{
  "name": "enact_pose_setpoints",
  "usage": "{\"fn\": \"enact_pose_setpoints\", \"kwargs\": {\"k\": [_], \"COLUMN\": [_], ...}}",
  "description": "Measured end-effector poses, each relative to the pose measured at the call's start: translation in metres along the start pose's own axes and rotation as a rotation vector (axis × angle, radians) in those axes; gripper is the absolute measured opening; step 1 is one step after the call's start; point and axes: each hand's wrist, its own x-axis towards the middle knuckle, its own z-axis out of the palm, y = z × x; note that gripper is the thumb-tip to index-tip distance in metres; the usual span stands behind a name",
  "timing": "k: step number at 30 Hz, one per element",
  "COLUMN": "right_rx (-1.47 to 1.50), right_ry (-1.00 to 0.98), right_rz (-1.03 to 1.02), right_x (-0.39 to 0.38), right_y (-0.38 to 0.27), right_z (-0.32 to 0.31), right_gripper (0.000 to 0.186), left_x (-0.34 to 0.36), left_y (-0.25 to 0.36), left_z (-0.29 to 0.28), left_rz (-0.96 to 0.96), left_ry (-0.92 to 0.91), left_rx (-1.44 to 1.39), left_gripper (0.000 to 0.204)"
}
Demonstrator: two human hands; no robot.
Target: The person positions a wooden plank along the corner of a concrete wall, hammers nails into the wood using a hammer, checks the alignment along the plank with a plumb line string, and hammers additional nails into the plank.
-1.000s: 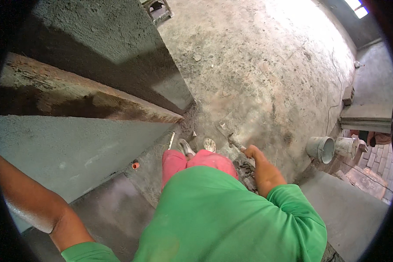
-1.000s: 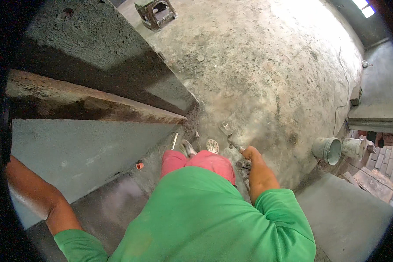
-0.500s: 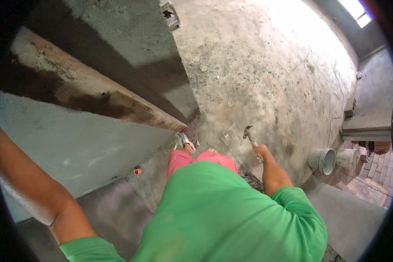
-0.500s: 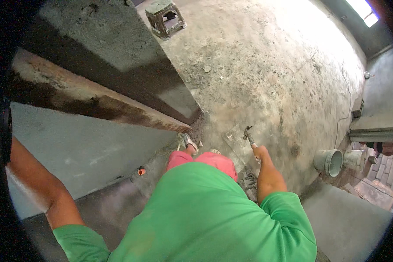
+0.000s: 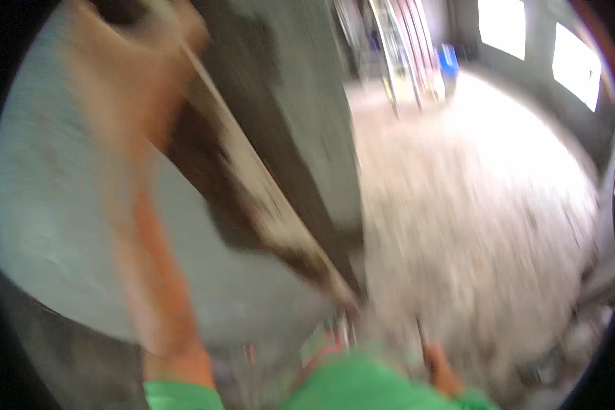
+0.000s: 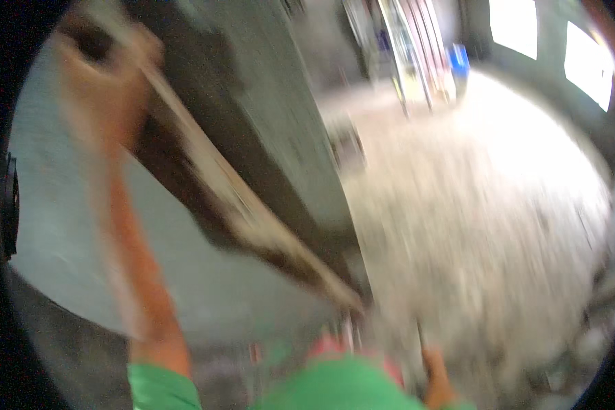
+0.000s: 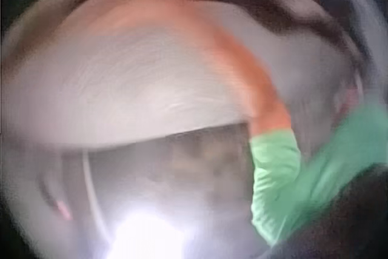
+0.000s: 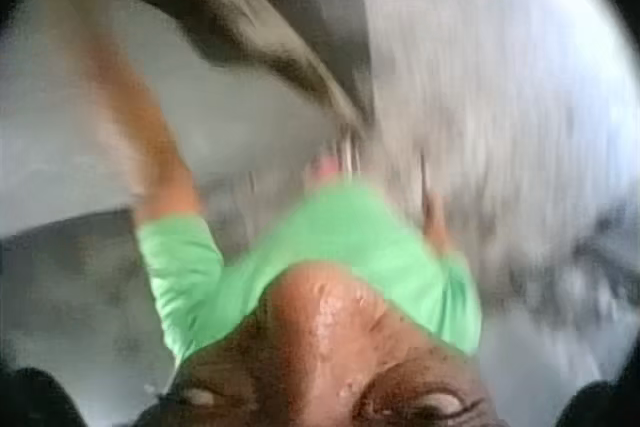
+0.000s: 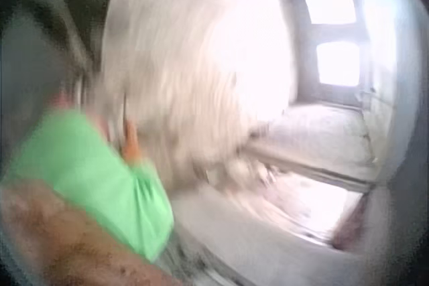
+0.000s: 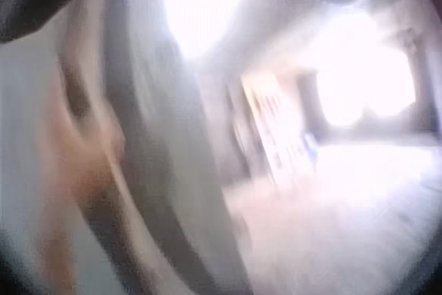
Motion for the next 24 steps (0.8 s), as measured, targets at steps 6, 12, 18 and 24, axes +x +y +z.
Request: {"fn": "enact_pose_setpoints", "kwargs": {"k": [6, 12, 18, 24], "right_rx": [0.117, 0.251, 0.566, 0.799], "right_ry": [0.008, 0.037, 0.275, 0.249], "right_rz": [0.036, 0.043, -0.236, -0.320], "right_x": [-0.059, -0.111, -0.036, -0.070], "right_y": [-0.105, -0.145, -0.159, -0.202], "right_z": [-0.053, -0.077, -0.061, -0.069], "right_gripper": [0.063, 0.079, 0.043, 0.046], "left_x": [0.000, 0.005, 0.009, 0.007], "left_y": [-0.002, -0.010, -0.019, -0.016], "left_z": [-0.013, -0.003, 0.004, 0.001], "left_rz": [-0.156, -0.240, -0.237, -0.230], "left_ry": [0.027, -0.013, 0.006, 0.026], "left_rx": [0.161, 0.186, 0.121, 0.188], "left_gripper": [0.112, 0.110, 0.109, 0.108]}}
